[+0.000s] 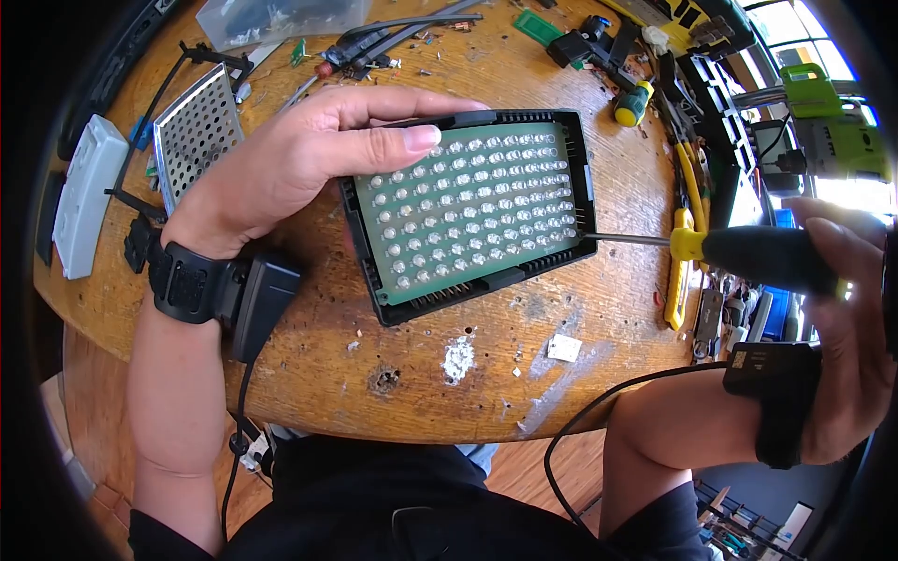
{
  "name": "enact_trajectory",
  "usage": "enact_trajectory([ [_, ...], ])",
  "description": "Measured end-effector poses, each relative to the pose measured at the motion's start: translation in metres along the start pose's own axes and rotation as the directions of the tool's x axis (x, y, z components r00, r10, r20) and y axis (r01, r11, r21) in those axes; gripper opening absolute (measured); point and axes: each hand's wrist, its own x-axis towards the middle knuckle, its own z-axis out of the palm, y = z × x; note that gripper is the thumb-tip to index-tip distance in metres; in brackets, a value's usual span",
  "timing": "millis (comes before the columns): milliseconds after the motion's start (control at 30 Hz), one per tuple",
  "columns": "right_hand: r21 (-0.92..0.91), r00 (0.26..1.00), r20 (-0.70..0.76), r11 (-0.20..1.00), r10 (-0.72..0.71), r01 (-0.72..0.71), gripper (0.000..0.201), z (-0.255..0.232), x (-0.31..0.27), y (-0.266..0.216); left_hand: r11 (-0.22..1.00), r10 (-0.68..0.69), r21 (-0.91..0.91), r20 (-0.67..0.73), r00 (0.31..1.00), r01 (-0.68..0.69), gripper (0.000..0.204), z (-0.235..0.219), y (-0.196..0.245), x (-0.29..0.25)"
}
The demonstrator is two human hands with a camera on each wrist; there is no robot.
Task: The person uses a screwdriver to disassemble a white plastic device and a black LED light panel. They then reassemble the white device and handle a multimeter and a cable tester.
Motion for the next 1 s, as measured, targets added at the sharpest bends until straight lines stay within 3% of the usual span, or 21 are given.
enact_trajectory([
  [1000,-0.141,0.995,0.022,0.986,0.094,-0.09,0.04,-0.0042,-0.0026,-0.008,1.0,-0.008,-0.023,-0.02,1.0,0.008,0.051,-0.0001,-0.0004,-0.0002],
])
